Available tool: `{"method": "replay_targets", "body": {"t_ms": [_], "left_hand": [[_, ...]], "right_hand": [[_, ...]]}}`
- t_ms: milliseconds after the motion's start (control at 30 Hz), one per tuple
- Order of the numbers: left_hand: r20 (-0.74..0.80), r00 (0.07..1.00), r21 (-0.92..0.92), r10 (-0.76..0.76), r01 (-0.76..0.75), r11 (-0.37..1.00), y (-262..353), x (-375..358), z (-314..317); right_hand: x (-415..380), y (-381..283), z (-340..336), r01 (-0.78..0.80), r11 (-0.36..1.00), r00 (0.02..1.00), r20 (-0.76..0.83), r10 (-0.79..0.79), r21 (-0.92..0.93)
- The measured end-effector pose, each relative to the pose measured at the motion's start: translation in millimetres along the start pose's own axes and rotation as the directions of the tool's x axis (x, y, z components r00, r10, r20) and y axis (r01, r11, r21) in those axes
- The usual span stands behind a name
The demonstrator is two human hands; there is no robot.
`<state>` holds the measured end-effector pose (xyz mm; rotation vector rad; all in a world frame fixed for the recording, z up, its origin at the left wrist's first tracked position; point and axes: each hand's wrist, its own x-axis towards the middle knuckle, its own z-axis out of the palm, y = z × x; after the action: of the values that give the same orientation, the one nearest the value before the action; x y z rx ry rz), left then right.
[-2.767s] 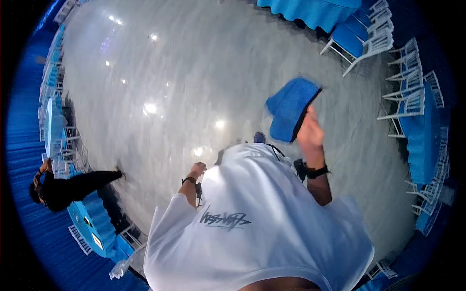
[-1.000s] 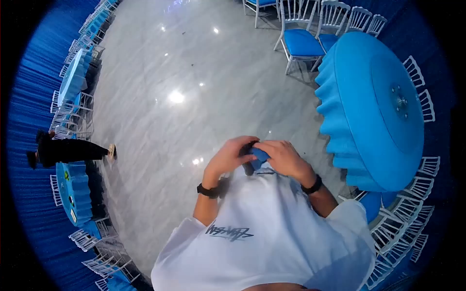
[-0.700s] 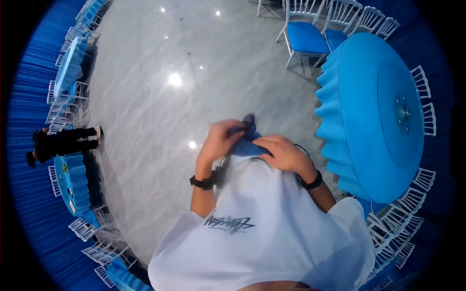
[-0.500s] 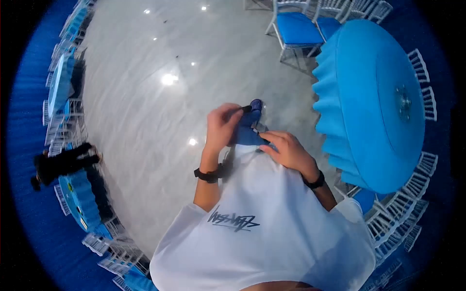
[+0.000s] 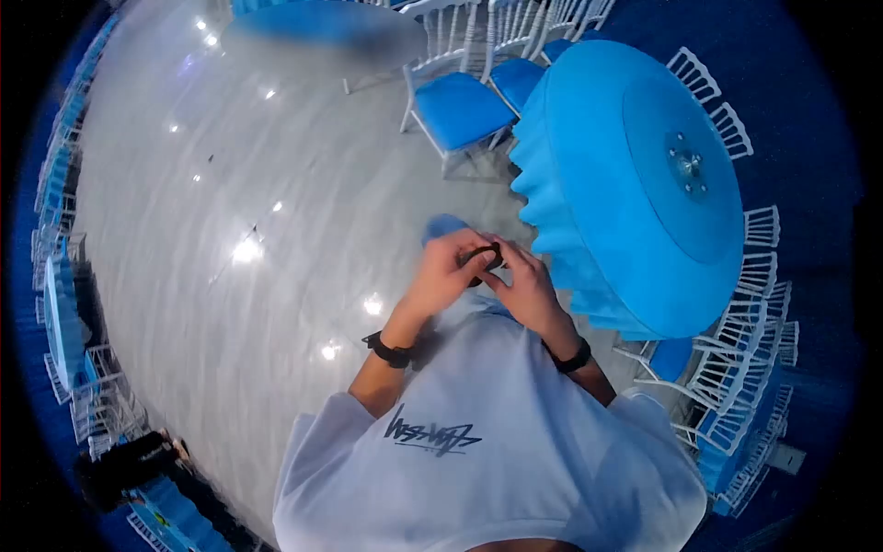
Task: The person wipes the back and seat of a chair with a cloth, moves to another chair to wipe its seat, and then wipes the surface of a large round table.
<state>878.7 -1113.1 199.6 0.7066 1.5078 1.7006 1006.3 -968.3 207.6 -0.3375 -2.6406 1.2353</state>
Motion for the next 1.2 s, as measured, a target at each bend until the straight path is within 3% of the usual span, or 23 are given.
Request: {"method": "replay_targets", "body": {"t_ms": [67, 267, 333, 433, 467, 600, 700, 867, 967, 1067, 1167, 1200], "left_hand": [[0.028, 0.999, -0.068, -0.036, 0.038, 0.997, 5, 15, -8], [-0.110, 0.994, -0.106, -0.011, -0.001, 0.994, -4, 28, -51], [-0.179, 0.984, -0.073, -0.007, -0.006, 0.997, -13, 25, -71], [-0.306, 0.942, 0.019, 0.139, -0.140, 0.990, -3, 21, -93], [-0.363, 0.927, 0.033, 0.095, -0.089, 0.995, 7, 15, -98], [-0.445, 0.883, 0.067, 0.149, -0.134, 0.989, 14, -7, -120], [-0.445, 0.890, 0.088, 0.096, -0.064, 0.994, 14, -17, -128], [-0.408, 0.898, 0.174, 0.165, -0.101, 0.979, 19, -18, -129], [-0.416, 0.897, 0.163, 0.153, -0.092, 0.982, 28, -8, -128], [-0.412, 0.903, 0.134, 0.120, -0.070, 0.988, 28, 3, -127], [-0.430, 0.903, -0.002, 0.006, -0.008, 1.000, 32, 14, -126], [-0.451, 0.890, 0.083, 0.065, -0.030, 0.996, 28, 23, -128]], "right_hand": [[11, 1, 2, -0.069, 0.997, 0.998, -0.003, 0.069, 0.044], [44, 11, 3, -0.172, 0.984, 0.983, 0.058, 0.175, -0.045], [61, 14, 9, -0.082, 0.993, 0.983, 0.158, 0.094, -0.082], [79, 8, 21, 0.020, 0.998, 0.960, 0.280, 0.000, -0.067], [85, 5, 25, 0.047, 0.998, 0.950, 0.312, -0.029, -0.050], [105, -1, 38, 0.087, 0.996, 0.901, 0.426, -0.081, 0.005], [117, 4, 47, 0.193, 0.981, 0.881, 0.440, -0.173, -0.001], [119, 21, 62, 0.221, 0.975, 0.858, 0.476, -0.195, 0.003], [122, 7, 54, 0.092, 0.993, 0.818, 0.574, -0.036, -0.069], [121, 13, 44, -0.067, 0.997, 0.759, 0.650, 0.031, 0.031], [107, 36, 39, 0.007, 0.996, 0.834, 0.550, -0.052, 0.084], [104, 40, 33, 0.016, 0.998, 0.836, 0.547, -0.044, 0.056]]}}
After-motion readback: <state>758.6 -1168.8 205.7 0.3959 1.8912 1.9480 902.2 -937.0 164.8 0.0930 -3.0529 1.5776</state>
